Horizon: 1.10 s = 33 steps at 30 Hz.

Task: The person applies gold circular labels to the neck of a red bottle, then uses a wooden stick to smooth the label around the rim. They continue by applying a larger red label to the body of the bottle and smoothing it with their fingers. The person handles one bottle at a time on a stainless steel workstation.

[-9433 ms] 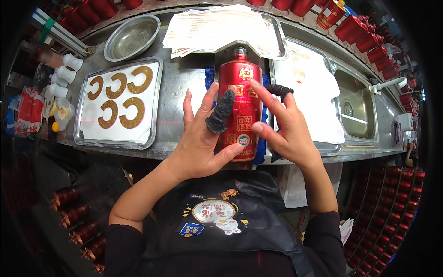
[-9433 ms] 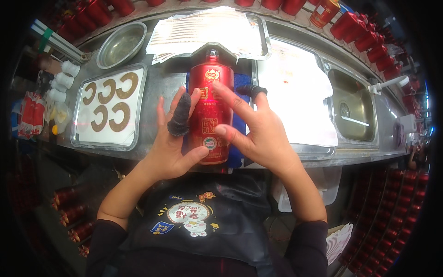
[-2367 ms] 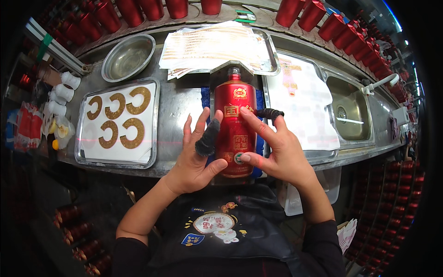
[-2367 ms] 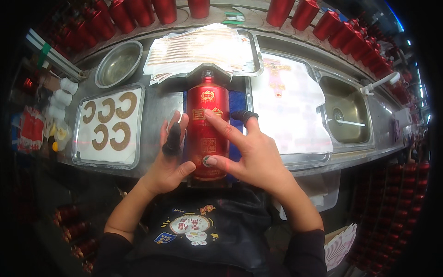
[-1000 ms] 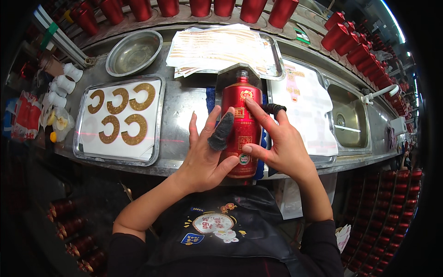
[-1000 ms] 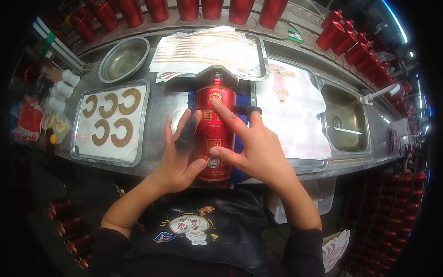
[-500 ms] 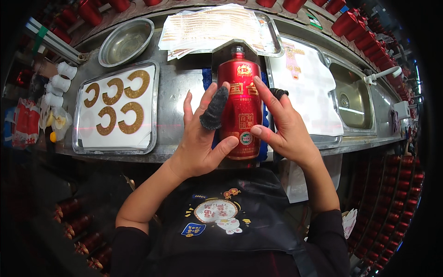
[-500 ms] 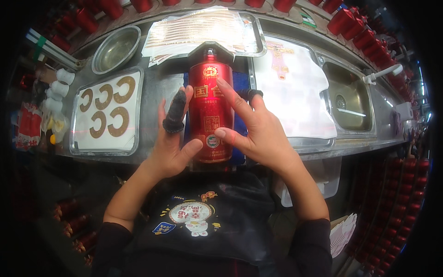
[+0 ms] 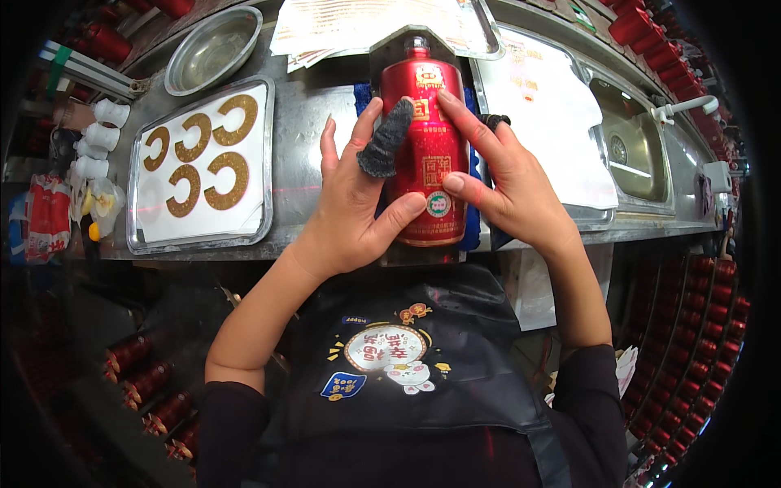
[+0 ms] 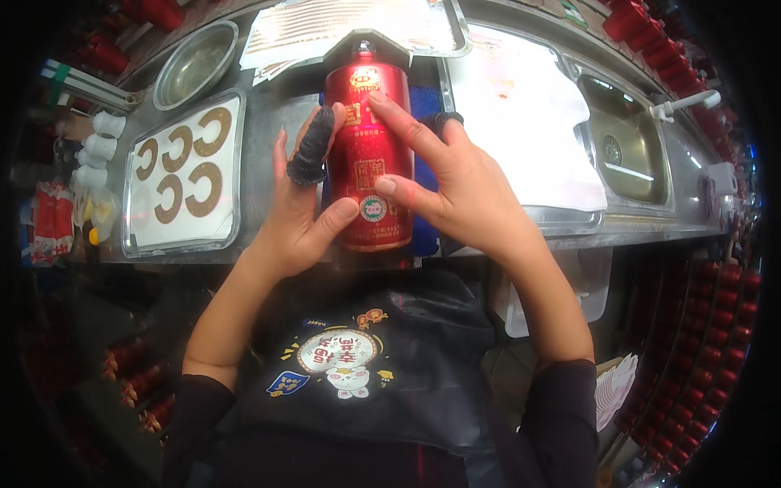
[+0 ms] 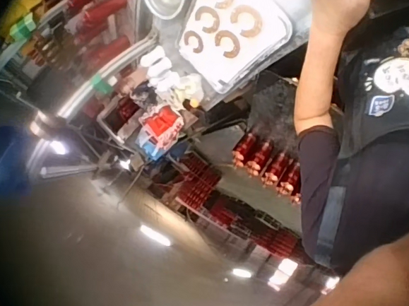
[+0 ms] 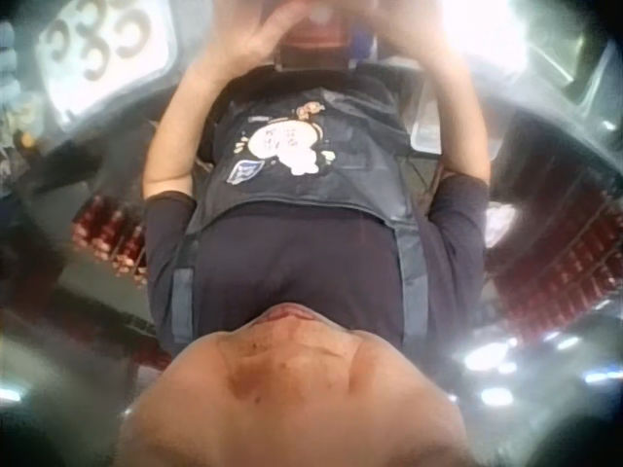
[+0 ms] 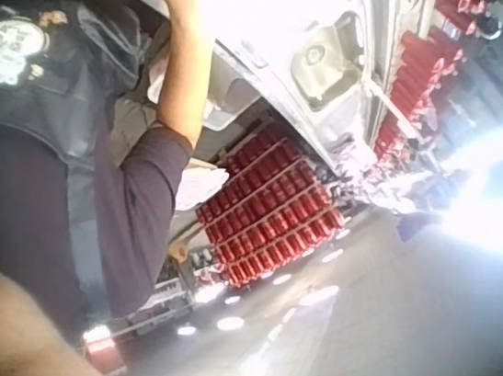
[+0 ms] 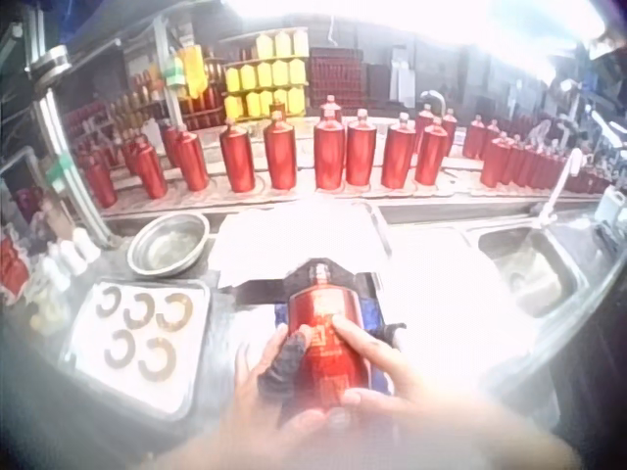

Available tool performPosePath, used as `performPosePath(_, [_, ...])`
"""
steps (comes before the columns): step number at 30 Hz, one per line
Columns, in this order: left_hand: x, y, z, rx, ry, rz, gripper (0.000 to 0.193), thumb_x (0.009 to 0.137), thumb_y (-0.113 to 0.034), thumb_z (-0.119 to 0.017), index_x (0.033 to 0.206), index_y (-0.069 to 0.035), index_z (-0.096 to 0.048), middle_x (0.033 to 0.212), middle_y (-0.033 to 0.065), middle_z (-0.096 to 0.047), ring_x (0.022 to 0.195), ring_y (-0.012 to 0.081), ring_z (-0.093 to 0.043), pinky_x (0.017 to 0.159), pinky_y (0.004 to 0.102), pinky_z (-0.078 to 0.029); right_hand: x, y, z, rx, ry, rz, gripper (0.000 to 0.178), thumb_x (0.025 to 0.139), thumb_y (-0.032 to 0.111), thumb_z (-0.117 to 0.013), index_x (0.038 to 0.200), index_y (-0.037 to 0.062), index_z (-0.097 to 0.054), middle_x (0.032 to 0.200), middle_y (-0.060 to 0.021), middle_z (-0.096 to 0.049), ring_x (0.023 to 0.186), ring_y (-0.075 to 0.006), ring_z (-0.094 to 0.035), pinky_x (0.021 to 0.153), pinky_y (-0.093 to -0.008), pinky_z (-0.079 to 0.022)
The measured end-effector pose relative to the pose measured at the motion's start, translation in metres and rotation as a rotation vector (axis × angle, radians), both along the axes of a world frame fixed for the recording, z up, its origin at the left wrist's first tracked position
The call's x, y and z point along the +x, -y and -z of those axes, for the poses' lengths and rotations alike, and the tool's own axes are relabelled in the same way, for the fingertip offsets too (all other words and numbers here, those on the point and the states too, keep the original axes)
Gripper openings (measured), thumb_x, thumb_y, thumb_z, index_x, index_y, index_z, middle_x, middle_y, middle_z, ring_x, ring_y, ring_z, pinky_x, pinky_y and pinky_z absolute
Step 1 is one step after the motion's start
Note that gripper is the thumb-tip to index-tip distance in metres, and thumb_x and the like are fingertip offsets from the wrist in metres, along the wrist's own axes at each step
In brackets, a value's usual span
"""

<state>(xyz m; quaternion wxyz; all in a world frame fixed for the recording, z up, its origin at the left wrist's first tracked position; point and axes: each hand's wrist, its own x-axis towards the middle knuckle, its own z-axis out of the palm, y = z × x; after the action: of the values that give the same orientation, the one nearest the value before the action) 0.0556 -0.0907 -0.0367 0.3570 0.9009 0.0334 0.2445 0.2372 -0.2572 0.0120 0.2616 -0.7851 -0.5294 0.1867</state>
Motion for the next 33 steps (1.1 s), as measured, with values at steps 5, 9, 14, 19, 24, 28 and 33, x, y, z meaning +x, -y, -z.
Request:
performPosePath(5, [-0.005,-0.005,0.004,-0.213,0.029,0.065,0.075,0.098,-0.036,-0.063,0.159,-0.009,-0.028,0.164,0.0133,-0.033,0.156,0.034,-0.018,0.121,0.0579,0.003,0.004,0.007,0.006,0.105,-0.121,-0.034,0.077,0.092,0.051,-0.066,0.159,0.0261,-0.038,0.086,-0.0049,-0.043,0.073,-0.0159,-0.042,0.066,-0.0292,-0.038])
performPosePath(9, [-0.009,-0.004,0.008,-0.26,0.049,0.118,0.081,0.096,-0.039,-0.065,0.16,-0.008,-0.025,0.166,0.0129,-0.031,0.157,0.0329,-0.015,0.121,0.0565,0.004,0.004,0.017,0.008,0.046,-0.176,-0.056,0.087,0.085,0.057,-0.072,0.159,0.0243,-0.039,0.088,-0.003,-0.043,0.072,-0.0123,-0.037,0.061,-0.0265,-0.035])
performPosePath(14, [-0.008,-0.003,0.01,-0.223,0.021,0.121,0.085,0.094,-0.041,-0.067,0.16,-0.007,-0.025,0.166,0.0127,-0.03,0.157,0.0328,-0.015,0.121,0.0566,0.004,0.006,0.02,0.015,0.073,-0.148,-0.084,0.094,0.08,0.061,-0.077,0.159,0.0257,-0.039,0.089,-0.0024,-0.043,0.07,-0.0126,-0.037,0.061,-0.027,-0.035])
performPosePath(19, [-0.009,-0.005,0.01,-0.255,0.006,0.123,0.087,0.094,-0.043,-0.068,0.161,-0.007,-0.024,0.166,0.0132,-0.03,0.156,0.0333,-0.018,0.122,0.0563,0.003,0.008,0.019,0.019,0.107,-0.218,-0.087,0.096,0.079,0.056,-0.08,0.159,0.0248,-0.039,0.09,-0.0016,-0.045,0.069,-0.0111,-0.036,0.06,-0.0258,-0.034])
performPosePath(24, [-0.009,-0.006,0.01,-0.221,-0.005,0.118,0.089,0.093,-0.044,-0.068,0.161,-0.007,-0.024,0.166,0.0144,-0.03,0.155,0.0343,-0.019,0.122,0.0557,0.002,0.008,0.017,0.017,0.103,-0.227,-0.081,0.094,0.08,0.052,-0.081,0.159,0.0242,-0.038,0.088,-0.0012,-0.045,0.069,-0.0103,-0.036,0.059,-0.0253,-0.033])
performPosePath(28, [-0.01,-0.007,0.007,-0.19,-0.024,0.112,0.091,0.093,-0.044,-0.068,0.161,-0.007,-0.022,0.166,0.0146,-0.03,0.155,0.0349,-0.019,0.122,0.0564,0.001,0.009,0.021,0.017,0.094,-0.197,-0.098,0.091,0.083,0.047,-0.079,0.159,0.0197,-0.038,0.094,-0.0038,-0.05,0.069,-0.0112,-0.036,0.059,-0.0259,-0.035])
performPosePath(33, [-0.012,-0.002,0.003,-0.196,0.011,0.091,0.092,0.091,-0.044,-0.07,0.161,-0.008,-0.022,0.165,0.015,-0.031,0.155,0.0365,-0.019,0.121,0.0599,-0.001,0.027,0.028,0.022,0.257,-0.567,0.106,0.057,0.094,0.03,-0.068,0.145,0.0098,-0.053,0.103,-0.0068,-0.066,0.063,-0.0071,-0.047,0.059,-0.0235,-0.043])
